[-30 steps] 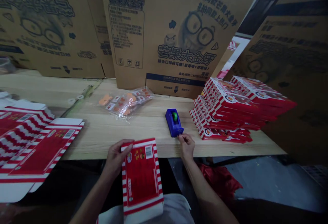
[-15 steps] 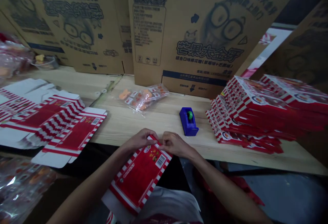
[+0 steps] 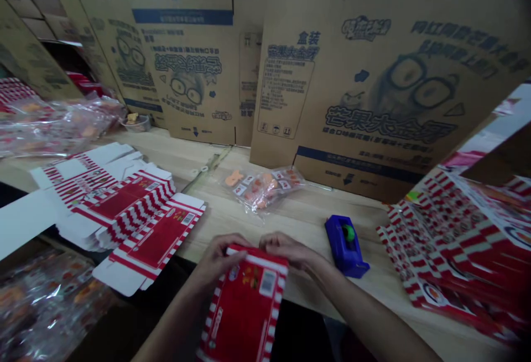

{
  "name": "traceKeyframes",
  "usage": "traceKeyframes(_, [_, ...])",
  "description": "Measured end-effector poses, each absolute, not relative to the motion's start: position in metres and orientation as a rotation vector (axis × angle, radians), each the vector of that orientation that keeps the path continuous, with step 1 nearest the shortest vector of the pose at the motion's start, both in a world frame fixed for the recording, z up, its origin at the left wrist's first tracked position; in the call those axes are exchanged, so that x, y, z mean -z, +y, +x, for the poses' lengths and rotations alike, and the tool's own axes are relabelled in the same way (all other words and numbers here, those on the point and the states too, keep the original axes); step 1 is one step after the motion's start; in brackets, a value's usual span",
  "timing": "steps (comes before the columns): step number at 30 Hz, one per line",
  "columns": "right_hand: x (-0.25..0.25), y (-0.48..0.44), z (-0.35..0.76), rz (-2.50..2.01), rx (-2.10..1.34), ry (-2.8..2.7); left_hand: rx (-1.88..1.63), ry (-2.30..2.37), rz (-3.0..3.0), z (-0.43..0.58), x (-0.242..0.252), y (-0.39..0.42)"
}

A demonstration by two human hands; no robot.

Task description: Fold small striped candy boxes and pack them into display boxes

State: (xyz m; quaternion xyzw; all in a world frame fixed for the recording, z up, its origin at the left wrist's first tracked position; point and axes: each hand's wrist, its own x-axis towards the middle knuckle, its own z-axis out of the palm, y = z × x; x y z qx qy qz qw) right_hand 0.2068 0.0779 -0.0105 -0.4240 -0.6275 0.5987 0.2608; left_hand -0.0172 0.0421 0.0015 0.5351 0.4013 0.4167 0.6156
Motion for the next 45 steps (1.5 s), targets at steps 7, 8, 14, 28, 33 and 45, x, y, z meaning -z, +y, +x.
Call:
traceKeyframes(7, [-0.011, 0.246, 0.162, -1.507, -0.655, -1.824, -1.613, 1.814, 0.877, -0.069, 0.074, 0.024])
traceKeyframes(8, [-0.012, 0.267, 0.153, -1.532, -0.638, -1.836, -1.576, 1.938, 1.078, -0.07, 0.08, 0.021])
traceKeyframes(14, [0.004, 0.335, 0.108, -1.66, -0.648, -1.919, -0.728, 1.812, 2.343, -0.066, 0.083, 0.043])
traceKeyframes(28, [-0.023, 0.261, 0.232, -1.273, -0.611, -1.747, -0.043, 1.516, 2.502, -0.037, 0.05, 0.081])
traceKeyframes(33, [-0.005, 0.177, 0.297, -1.299, -0.874, -1.868, -0.163, 1.709, 2.423, -0.036, 0.044, 0.055])
traceKeyframes(45, [0.02, 0.096, 0.253, -1.3, -0.869, -2.606, -0.358, 1.707, 2.569, -0.01, 0.055, 0.027])
